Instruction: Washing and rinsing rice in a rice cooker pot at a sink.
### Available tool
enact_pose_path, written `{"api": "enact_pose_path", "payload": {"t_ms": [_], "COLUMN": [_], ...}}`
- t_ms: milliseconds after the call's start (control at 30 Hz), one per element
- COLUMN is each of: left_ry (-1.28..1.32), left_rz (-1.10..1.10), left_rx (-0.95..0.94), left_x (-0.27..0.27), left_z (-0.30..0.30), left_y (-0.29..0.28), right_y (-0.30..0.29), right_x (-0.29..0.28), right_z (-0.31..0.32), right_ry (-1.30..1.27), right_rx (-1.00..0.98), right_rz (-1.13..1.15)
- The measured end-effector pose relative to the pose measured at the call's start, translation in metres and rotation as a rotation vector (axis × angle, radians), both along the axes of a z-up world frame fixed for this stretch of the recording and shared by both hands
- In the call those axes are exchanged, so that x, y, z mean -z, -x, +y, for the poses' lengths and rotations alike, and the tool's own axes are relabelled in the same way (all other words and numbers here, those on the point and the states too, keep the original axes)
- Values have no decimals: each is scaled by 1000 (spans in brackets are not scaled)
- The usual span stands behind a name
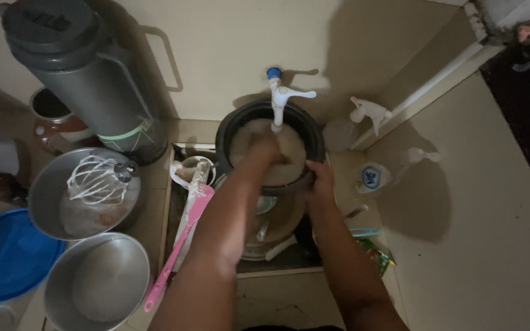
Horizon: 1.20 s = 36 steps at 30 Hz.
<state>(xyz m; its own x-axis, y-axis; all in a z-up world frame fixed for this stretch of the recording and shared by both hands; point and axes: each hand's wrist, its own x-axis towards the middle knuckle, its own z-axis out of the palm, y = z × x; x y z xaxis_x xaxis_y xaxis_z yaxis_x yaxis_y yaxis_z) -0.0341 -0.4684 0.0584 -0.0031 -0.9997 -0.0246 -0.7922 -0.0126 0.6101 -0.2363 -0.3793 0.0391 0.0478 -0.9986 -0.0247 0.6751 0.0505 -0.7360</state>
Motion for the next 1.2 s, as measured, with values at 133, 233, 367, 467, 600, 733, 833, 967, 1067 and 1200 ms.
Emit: {"api": "enact_pose_path", "payload": {"t_ms": [133,233,367,467,600,733,833,967,1067,1200], "left_ry": [-11,-36,-44,-27,-17,-19,-11,-25,-14,-27], "left_rz": [41,91,136,117,53,1,-51,-123,-177,-197], "left_rx": [-22,-30,-25,-2,33,64,86,135,167,178], "left_x": [3,8,-35,-61,-66,-65,-67,-57,-58,-62], "left_z": [-6,-6,15,25,24,26,25,34,33,41], "left_y": [-9,-6,-6,-5,-7,-9,-16,-17,-22,-17], "right_y": [16,8,-1,8,7,15,19,0,12,6], "right_x": [35,-5,-35,-2,17,29,28,-33,-18,-29], "right_z": [-21,3,20,9,1,-11,-19,19,10,23], "right_ry": [26,6,-16,8,-149,-53,94,12,41,74], "right_rx": [-30,-12,1,-26,75,1,-42,26,-17,-10], "right_rz": [-29,76,79,25,59,27,185,157,89,78]}}
